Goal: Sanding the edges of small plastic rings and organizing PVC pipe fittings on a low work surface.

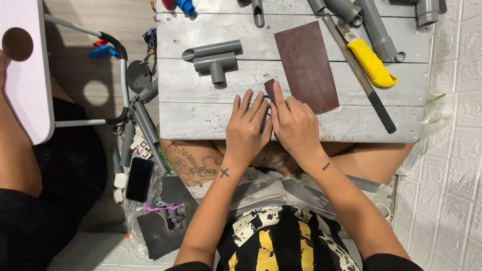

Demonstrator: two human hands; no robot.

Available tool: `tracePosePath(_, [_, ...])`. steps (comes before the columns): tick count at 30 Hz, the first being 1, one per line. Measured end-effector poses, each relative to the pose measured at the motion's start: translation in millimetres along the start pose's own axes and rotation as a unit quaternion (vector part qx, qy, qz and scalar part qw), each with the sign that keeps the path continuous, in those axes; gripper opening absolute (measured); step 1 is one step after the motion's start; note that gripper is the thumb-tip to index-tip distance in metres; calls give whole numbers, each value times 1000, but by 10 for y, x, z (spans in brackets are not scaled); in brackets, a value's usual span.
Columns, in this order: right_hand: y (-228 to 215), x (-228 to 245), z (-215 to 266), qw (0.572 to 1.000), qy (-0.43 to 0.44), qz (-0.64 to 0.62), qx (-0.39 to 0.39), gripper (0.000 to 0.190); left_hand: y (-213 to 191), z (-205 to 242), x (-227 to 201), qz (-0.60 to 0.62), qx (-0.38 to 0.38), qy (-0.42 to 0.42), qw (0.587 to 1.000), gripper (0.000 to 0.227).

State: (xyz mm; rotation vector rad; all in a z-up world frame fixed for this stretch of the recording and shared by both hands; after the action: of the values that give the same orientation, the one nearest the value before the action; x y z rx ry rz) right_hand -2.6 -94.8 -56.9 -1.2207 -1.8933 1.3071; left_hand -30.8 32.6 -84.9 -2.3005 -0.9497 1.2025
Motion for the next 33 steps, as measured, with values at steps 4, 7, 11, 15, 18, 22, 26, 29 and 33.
tracePosePath(4, [65, -1, 58, 1000, -7, 20, 0, 46, 11, 35, 21, 20, 13, -6, 1000, 36])
tracePosePath(7, [109, -2, 107, 999, -16, 33, 19, 52, 32, 52, 46, 10, 2, -3, 1000, 36])
tracePosePath(11, [117, -5, 127, 999, -26, 29, 22, 51, 77, 85, 70, -6, -5, -3, 1000, 36])
tracePosePath(15, [103, -37, 122, 999, -24, 9, 41, 53, 95, 84, 80, -12, -13, -5, 1000, 34])
tracePosePath(18, [72, -9, 160, 999, -26, 19, 37, 52, 109, 106, 99, -15, -17, -4, 1000, 34])
tracePosePath(22, [96, 26, 212, 999, -16, 19, 37, 52, 103, 92, 102, -19, -15, -6, 1000, 32])
tracePosePath(26, [197, 15, 84, 1000, -11, 13, 16, 51, 72, 63, 79, -21, -11, -1, 1000, 31])
tracePosePath(29, [211, 6, 19, 1000, -9, 9, 11, 52, 66, 63, 66, -20, -7, 0, 1000, 32])
tracePosePath(33, [63, 23, 161, 1000, -6, 16, 25, 52, 79, 81, 85, -14, -10, -9, 1000, 29])
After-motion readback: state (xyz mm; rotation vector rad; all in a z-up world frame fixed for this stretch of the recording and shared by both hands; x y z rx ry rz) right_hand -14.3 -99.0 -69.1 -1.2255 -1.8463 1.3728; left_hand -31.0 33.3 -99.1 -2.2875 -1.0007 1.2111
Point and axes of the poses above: each hand's wrist, its own z-axis away from the middle knuckle, its own y-axis out of the palm, x = y × z, the point moved 2 cm from there along -z, towards the middle knuckle, and after that the axes turned 10 degrees about z, right-handed, at the moved point
